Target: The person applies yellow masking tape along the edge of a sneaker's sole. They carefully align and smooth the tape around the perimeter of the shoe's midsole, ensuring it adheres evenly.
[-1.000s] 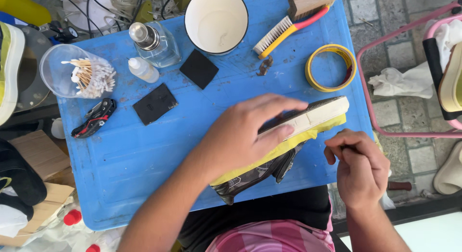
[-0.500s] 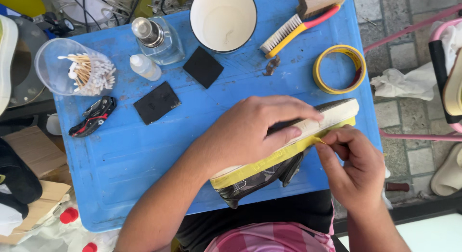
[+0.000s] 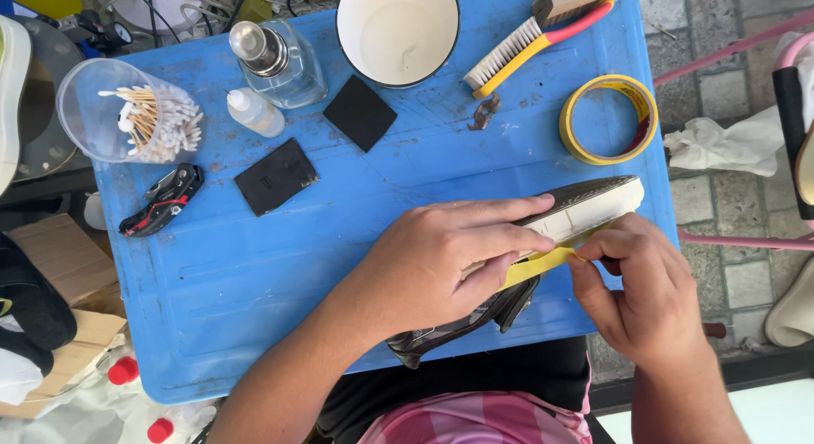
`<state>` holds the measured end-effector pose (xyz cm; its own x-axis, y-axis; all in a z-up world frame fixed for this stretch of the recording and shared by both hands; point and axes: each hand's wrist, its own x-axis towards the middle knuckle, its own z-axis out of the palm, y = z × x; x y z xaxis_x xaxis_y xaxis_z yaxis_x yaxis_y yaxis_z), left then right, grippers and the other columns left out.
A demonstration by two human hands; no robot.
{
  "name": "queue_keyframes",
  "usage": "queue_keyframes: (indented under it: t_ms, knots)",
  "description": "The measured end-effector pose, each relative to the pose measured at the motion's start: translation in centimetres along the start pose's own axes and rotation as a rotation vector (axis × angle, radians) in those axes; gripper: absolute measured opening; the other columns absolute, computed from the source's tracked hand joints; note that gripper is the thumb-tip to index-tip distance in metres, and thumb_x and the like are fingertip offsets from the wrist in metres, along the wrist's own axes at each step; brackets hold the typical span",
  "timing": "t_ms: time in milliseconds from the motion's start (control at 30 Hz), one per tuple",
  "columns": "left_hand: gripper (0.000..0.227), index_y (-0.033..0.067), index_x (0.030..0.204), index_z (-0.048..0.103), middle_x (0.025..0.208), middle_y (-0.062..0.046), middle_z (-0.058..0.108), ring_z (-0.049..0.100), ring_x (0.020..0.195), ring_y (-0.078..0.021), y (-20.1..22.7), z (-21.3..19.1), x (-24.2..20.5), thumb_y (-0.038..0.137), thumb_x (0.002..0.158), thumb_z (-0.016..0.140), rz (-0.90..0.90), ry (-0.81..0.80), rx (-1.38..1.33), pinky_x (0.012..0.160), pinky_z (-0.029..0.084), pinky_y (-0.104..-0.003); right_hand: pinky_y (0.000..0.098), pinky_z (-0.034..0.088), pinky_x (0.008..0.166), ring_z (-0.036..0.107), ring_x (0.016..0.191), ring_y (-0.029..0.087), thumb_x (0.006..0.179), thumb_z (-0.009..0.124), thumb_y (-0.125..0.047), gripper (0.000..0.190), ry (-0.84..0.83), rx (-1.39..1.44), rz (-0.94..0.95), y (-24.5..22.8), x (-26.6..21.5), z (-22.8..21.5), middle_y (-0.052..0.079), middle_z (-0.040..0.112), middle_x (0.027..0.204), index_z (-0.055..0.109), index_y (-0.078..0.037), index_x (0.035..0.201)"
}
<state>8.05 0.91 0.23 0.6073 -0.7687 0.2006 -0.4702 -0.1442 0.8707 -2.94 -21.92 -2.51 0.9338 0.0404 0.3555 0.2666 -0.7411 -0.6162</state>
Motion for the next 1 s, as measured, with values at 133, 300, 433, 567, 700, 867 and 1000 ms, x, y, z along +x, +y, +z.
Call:
queue_keyframes:
  t_ms: [133, 300, 433, 567, 700, 867, 1000]
  knots:
    - [0.033, 0.0165, 0.124, 0.072, 0.146, -0.004, 0.066, 0.073, 0.118, -0.0239, -0.1, 0.1, -0.4, 0.009, 0.092, 0.068, 0.002, -0.004, -0.04, 0.099, 0.06, -0.037, 0.0278, 0.041, 0.056, 0.051, 0.064, 0.016, 0.091, 0.077, 0.0, 0.023, 0.068, -0.021, 0.047, -0.2, -0.4, 0.6, 0.007, 0.059, 0.083, 0.054, -0.002, 0.097]
    - [0.036, 0.018, 0.126, 0.072, 0.147, -0.004, 0.065, 0.071, 0.127, -0.0237, -0.3, 0.3, -0.5, 0.012, 0.09, 0.071, 0.016, -0.004, -0.019, 0.104, 0.058, -0.038, 0.0258, 0.039, 0.055, 0.05, 0.062, 0.013, 0.09, 0.077, 0.001, 0.023, 0.106, -0.032, 0.078, -0.3, -0.7, 1.0, 0.006, 0.058, 0.082, 0.055, -0.003, 0.096]
    - [0.037, 0.0195, 0.126, 0.072, 0.147, -0.002, 0.065, 0.071, 0.126, -0.0217, -0.5, 0.4, -0.5, 0.015, 0.089, 0.074, 0.017, -0.003, 0.008, 0.101, 0.058, -0.037, 0.0238, 0.039, 0.056, 0.05, 0.062, 0.011, 0.093, 0.075, 0.001, 0.021, 0.149, -0.033, 0.109, -0.5, -0.9, 1.5, 0.007, 0.06, 0.085, 0.055, -0.002, 0.097]
    - [0.038, 0.0204, 0.126, 0.072, 0.147, -0.001, 0.065, 0.071, 0.125, -0.0196, -0.7, 0.5, -0.7, 0.017, 0.089, 0.075, 0.013, -0.005, 0.032, 0.098, 0.058, -0.037, 0.0222, 0.039, 0.056, 0.049, 0.061, 0.009, 0.095, 0.074, 0.001, 0.02, 0.176, 0.0, 0.158, -0.6, -1.2, 1.8, 0.006, 0.06, 0.082, 0.054, -0.002, 0.097]
    - [0.038, 0.021, 0.127, 0.072, 0.146, -0.001, 0.065, 0.07, 0.126, -0.0189, -0.7, 0.6, -0.7, 0.017, 0.089, 0.076, 0.023, 0.017, 0.054, 0.097, 0.057, -0.037, 0.0218, 0.039, 0.057, 0.049, 0.061, 0.009, 0.097, 0.074, 0.001, 0.019, 0.184, -0.007, 0.168, -0.8, -1.2, 2.0, 0.007, 0.06, 0.082, 0.055, -0.002, 0.097]
    - [0.037, 0.0213, 0.127, 0.072, 0.147, 0.0, 0.065, 0.07, 0.126, -0.0179, -0.8, 0.7, -0.7, 0.016, 0.09, 0.075, 0.021, 0.008, 0.045, 0.096, 0.058, -0.036, 0.0224, 0.039, 0.056, 0.049, 0.061, 0.01, 0.095, 0.074, 0.002, 0.019, 0.176, -0.033, 0.159, -0.8, -1.1, 1.9, 0.007, 0.059, 0.08, 0.055, -0.002, 0.096]
    - [0.038, 0.0211, 0.127, 0.072, 0.147, 0.0, 0.065, 0.07, 0.126, -0.0181, -0.9, 0.7, -0.7, 0.016, 0.09, 0.075, 0.035, 0.011, 0.054, 0.096, 0.058, -0.036, 0.0227, 0.039, 0.057, 0.049, 0.061, 0.01, 0.094, 0.073, 0.002, 0.019, 0.179, -0.027, 0.163, -0.9, -1.0, 1.9, 0.007, 0.059, 0.079, 0.055, -0.002, 0.095]
